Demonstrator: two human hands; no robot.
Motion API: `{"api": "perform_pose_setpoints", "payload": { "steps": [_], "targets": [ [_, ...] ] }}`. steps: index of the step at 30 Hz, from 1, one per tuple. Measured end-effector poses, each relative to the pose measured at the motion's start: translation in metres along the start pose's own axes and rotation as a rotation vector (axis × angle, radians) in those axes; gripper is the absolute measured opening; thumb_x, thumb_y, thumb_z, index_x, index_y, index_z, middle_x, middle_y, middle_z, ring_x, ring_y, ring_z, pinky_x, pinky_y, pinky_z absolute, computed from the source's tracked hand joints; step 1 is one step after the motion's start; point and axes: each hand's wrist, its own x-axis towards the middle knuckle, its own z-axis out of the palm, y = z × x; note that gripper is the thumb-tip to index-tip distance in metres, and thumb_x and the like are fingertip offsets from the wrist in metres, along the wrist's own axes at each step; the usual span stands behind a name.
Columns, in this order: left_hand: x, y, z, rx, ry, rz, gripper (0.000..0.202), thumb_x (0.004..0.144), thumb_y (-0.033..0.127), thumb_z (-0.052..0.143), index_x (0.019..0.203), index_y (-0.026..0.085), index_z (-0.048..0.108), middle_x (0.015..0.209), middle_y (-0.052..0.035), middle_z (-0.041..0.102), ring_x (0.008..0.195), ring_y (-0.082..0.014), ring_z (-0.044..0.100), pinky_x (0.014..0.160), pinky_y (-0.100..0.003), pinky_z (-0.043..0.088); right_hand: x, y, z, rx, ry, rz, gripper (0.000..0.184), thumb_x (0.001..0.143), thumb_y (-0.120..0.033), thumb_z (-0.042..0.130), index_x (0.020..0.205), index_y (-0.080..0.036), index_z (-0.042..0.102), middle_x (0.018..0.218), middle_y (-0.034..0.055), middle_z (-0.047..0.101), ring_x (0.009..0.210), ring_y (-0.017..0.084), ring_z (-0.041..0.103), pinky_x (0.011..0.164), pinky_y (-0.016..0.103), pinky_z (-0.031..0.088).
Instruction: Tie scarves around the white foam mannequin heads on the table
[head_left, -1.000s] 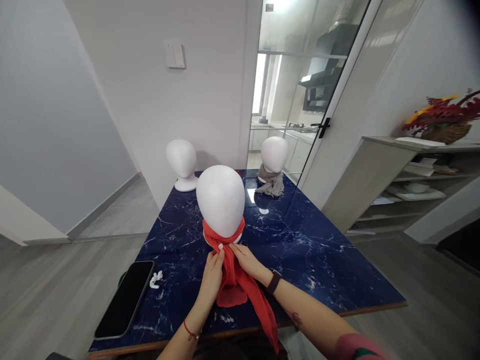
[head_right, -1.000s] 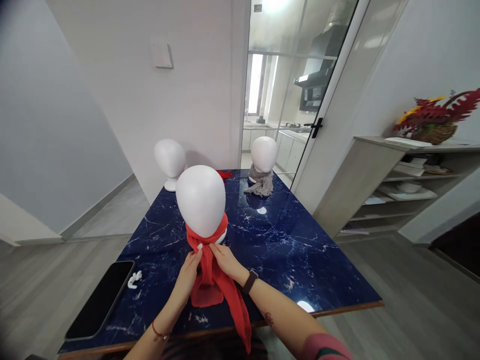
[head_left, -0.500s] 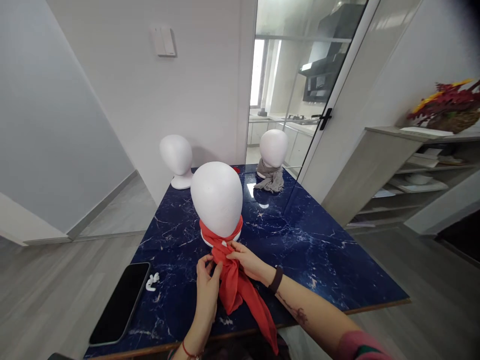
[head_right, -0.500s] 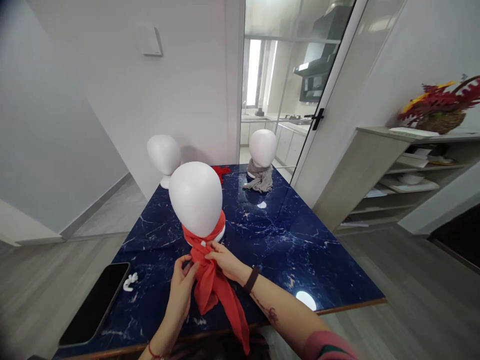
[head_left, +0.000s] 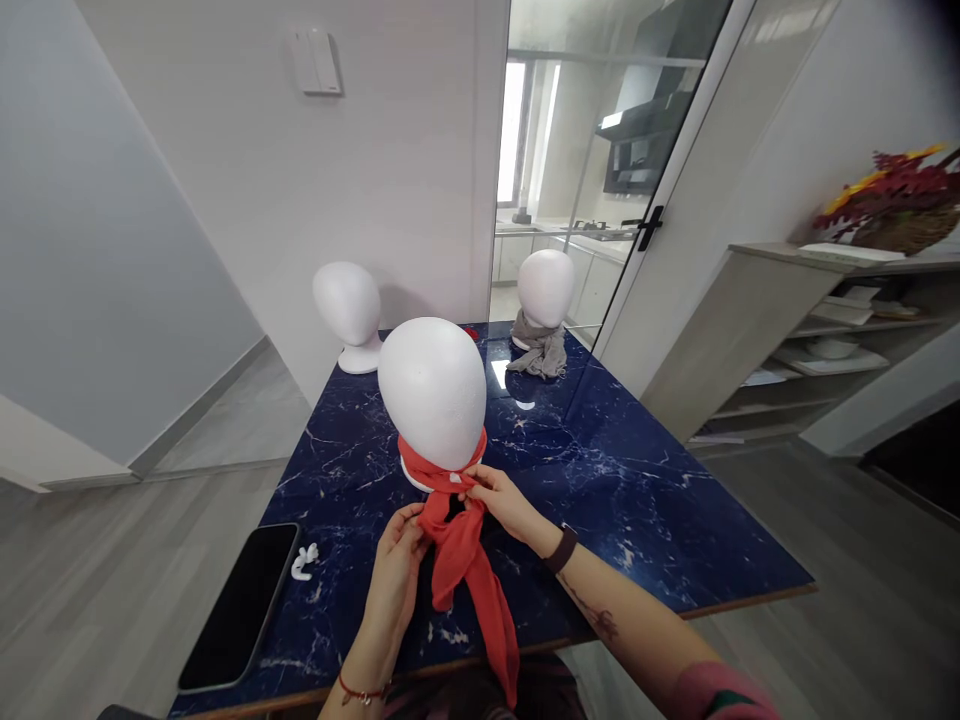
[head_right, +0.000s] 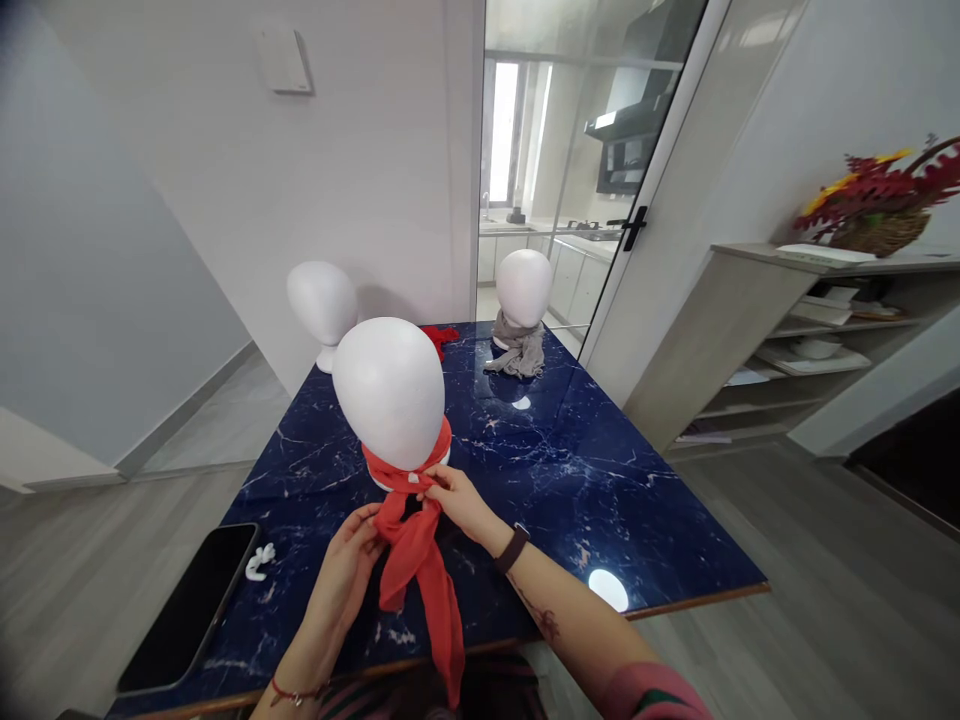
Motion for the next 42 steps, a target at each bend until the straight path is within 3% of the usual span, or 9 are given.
{"api": "perform_pose_setpoints", "payload": {
  "steps": [4, 11, 14, 18, 23, 27, 34, 38, 42],
  "targets": [
    [0.0, 0.01, 0.001, -0.139, 0.003, -0.061, 0.033, 0.065, 0.017, 0.068, 0.096, 0.019, 0.056, 0.082, -0.0016, 0.069, 0.07, -0.014, 0.064, 0.064, -0.025, 0.05, -0.003, -0.007, -0.002, -0.014, -0.048, 0.097, 0.022, 0.079, -0.034, 0.056, 0.093, -0.021, 0.048, 0.059, -0.0086, 0.051, 0.038, 0.004, 0.024, 0.042, 0.019, 0.021],
    [-0.006, 0.025, 0.002, -0.244, -0.129, -0.369, 0.031, 0.069, 0.004, 0.055, 0.097, 0.012, 0.062, 0.089, -0.008, 0.07, 0.07, -0.0118, 0.066, 0.069, -0.021, 0.054, -0.012, -0.022, -0.014, -0.635, -0.166, -0.307, 0.009, 0.08, -0.026, 0.061, 0.083, -0.018, 0.061, 0.083, 0.0007, 0.064, 0.075, 0.013, 0.056, 0.073, 0.026, 0.042],
    [-0.019, 0.028, 0.008, -0.186, -0.245, -0.352, 0.04, 0.065, 0.004, 0.056, 0.104, 0.014, 0.063, 0.113, -0.0104, 0.065, 0.093, -0.019, 0.065, 0.078, -0.026, 0.054, -0.013, -0.024, -0.014, -0.714, -0.32, -0.345, 0.015, 0.077, -0.023, 0.065, 0.091, -0.019, 0.066, 0.091, 0.0028, 0.067, 0.083, 0.016, 0.059, 0.08, 0.028, 0.043],
    [-0.025, 0.027, 0.016, -0.027, -0.333, -0.165, 0.05, 0.066, 0.011, 0.064, 0.115, 0.022, 0.058, 0.134, -0.0085, 0.052, 0.108, -0.024, 0.059, 0.083, -0.032, 0.053, -0.013, -0.02, -0.011, -0.764, -0.298, -0.371, 0.018, 0.075, -0.022, 0.066, 0.093, -0.017, 0.067, 0.089, 0.0043, 0.066, 0.077, 0.016, 0.059, 0.074, 0.026, 0.045],
    [-0.008, 0.023, 0.019, 0.442, -0.217, 0.217, 0.028, 0.067, 0.024, 0.069, 0.094, 0.018, 0.067, 0.096, -0.0091, 0.069, 0.086, -0.0223, 0.064, 0.077, -0.03, 0.051, -0.015, -0.014, -0.008, -0.793, -0.245, -0.409, 0.006, 0.077, -0.021, 0.062, 0.077, -0.016, 0.065, 0.079, 0.0027, 0.063, 0.067, 0.014, 0.055, 0.066, 0.024, 0.044],
    [0.007, 0.018, 0.02, 0.636, 0.031, 0.42, 0.008, 0.062, 0.025, 0.068, 0.067, 0.018, 0.069, 0.075, -0.0036, 0.062, 0.069, -0.0174, 0.057, 0.064, -0.027, 0.047, -0.017, -0.01, -0.005, -0.831, -0.259, -0.429, 0.006, 0.076, -0.016, 0.056, 0.072, -0.016, 0.06, 0.075, 0.0017, 0.062, 0.061, 0.011, 0.051, 0.062, 0.022, 0.04],
    [0.012, -0.01, 0.03, 0.105, 0.102, -0.034, 0.02, 0.053, 0.023, 0.07, 0.066, 0.016, 0.056, 0.059, 0.0035, 0.056, 0.049, -0.0095, 0.05, 0.052, -0.023, 0.042, -0.016, 0.008, -0.002, -1.002, -0.265, -0.555, 0.022, 0.072, -0.024, 0.05, 0.053, -0.02, 0.04, 0.052, -0.0024, 0.046, 0.047, 0.009, 0.032, 0.051, 0.024, 0.029],
    [0.012, -0.015, 0.035, 0.051, 0.094, 0.006, 0.026, 0.053, 0.021, 0.072, 0.073, 0.014, 0.058, 0.068, 0.0006, 0.062, 0.053, -0.0096, 0.053, 0.056, -0.023, 0.043, -0.023, 0.014, 0.003, -0.991, -0.073, -0.655, 0.029, 0.074, -0.036, 0.054, 0.053, -0.021, 0.039, 0.05, -0.0008, 0.043, 0.048, 0.012, 0.036, 0.053, 0.028, 0.029],
    [0.012, -0.019, 0.038, -0.029, 0.076, 0.008, 0.034, 0.055, 0.025, 0.075, 0.083, 0.014, 0.059, 0.073, -0.0003, 0.063, 0.058, -0.0105, 0.056, 0.058, -0.023, 0.045, -0.034, 0.016, 0.008, -0.762, 0.328, -0.576, 0.021, 0.075, -0.042, 0.058, 0.072, -0.023, 0.051, 0.063, 0.0022, 0.053, 0.058, 0.016, 0.046, 0.059, 0.031, 0.037]
  ]
}}
